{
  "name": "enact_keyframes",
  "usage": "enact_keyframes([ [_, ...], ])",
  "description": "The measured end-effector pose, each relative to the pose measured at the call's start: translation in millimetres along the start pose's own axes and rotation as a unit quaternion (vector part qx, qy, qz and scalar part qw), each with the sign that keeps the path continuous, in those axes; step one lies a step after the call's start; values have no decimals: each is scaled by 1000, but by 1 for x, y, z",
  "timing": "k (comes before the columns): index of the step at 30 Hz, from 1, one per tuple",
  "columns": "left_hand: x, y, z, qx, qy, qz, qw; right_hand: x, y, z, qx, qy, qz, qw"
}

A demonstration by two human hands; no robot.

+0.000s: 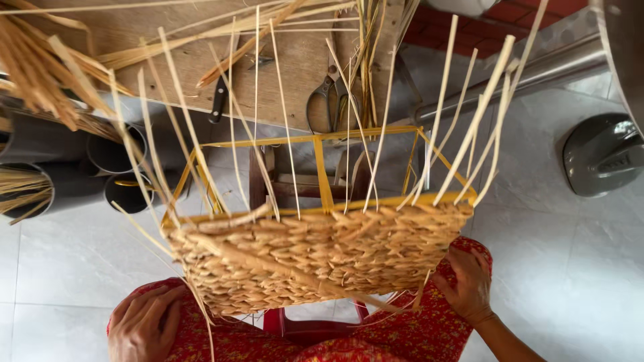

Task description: The person sits on a low stool with a yellow metal basket frame on their lap, weaving water hyacinth strands across the frame and trimming excess strand ends with scissors. They then fold and tuck the woven edge over the frame rim and press the weave flat by hand.

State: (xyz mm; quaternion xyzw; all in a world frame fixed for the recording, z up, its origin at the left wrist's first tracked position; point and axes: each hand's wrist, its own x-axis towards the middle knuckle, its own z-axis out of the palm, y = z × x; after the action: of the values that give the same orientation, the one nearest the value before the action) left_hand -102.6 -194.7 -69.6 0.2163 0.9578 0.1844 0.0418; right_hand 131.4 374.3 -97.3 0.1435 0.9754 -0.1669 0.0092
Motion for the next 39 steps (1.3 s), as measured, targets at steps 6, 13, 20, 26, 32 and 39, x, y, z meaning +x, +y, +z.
enact_keyframes([
  [6,25,-7,-2,-79,-45,24,996,38,-17,-23,2,-135,60,989],
  [13,28,60,-64,-65,-131,-75,986,63,-86,-105,98,-113,84,985],
  [20,22,165,-147,-34,-152,-209,965,48,-162,-206,238,-54,173,954],
  [26,1,225,-226,-152,-252,-168,941,-27,-178,-300,399,-248,438,766],
  [32,26,245,-293,-157,-509,-76,843,-157,-200,-363,446,-14,630,636],
  [39,64,352,-276,-90,-552,29,828,-283,-153,-396,435,89,595,669],
])
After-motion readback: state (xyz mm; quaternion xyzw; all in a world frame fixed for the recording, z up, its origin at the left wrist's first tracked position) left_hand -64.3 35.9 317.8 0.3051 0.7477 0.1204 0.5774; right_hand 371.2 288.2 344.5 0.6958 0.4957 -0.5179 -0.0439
